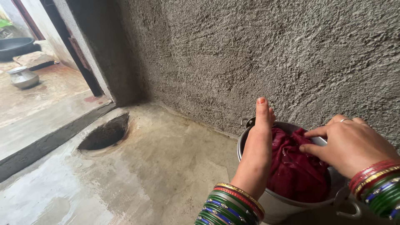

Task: The person wipes the concrete floor by hand using a red cloth, moving across the surface from a bucket of water.

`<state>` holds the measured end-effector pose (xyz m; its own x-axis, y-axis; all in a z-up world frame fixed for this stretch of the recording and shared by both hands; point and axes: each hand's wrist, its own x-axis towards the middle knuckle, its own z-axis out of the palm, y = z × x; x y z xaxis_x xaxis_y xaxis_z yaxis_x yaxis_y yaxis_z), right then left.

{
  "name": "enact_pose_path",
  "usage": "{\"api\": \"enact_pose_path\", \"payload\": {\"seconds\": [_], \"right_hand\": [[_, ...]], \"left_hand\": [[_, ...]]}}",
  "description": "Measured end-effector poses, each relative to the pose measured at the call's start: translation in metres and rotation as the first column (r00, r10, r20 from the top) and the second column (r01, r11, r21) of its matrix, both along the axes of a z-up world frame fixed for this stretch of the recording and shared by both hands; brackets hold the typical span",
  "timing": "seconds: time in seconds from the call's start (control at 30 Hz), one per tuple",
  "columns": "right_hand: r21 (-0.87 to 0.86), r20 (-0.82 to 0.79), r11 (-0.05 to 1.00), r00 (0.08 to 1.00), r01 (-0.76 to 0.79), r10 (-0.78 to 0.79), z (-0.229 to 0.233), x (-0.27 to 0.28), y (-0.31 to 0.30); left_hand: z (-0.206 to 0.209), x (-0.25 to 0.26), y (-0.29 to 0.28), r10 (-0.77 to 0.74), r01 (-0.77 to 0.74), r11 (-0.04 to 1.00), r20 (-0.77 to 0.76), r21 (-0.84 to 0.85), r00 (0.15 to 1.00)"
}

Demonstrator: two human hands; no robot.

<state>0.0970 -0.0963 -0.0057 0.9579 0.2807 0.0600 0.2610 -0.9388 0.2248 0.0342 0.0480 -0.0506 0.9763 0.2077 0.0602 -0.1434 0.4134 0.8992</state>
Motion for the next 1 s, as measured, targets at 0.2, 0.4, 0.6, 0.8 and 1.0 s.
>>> {"api": "enact_pose_path", "payload": {"seconds": [0.2, 0.4, 0.6, 0.8, 1.0], "right_hand": [[-0.055, -0.088, 0.998, 0.996, 0.024, -0.029, -0.006, 0.0, 0.003], [-0.077, -0.121, 0.997, 0.992, 0.018, -0.027, -0.009, 0.001, 0.004], [-0.135, -0.173, 0.991, 0.985, -0.018, -0.006, -0.003, 0.001, 0.0], [-0.128, -0.272, 0.992, 0.961, 0.018, -0.052, 0.007, -0.016, 0.009], [-0.103, -0.248, 0.995, 0.969, -0.014, -0.012, -0.004, -0.017, 0.014]], "left_hand": [[-0.002, 0.002, 0.0, 0.003, -0.003, 1.0, 0.022, 0.001, 1.0], [-0.008, 0.003, -0.002, -0.011, 0.014, 0.999, 0.063, -0.052, 0.998], [-0.039, 0.062, 0.002, 0.033, -0.03, 0.992, 0.018, -0.121, 0.999], [-0.025, 0.02, -0.002, -0.004, 0.002, 0.999, -0.051, -0.038, 0.999], [0.011, -0.011, -0.003, -0.033, 0.031, 0.999, -0.071, -0.03, 0.997]]}}
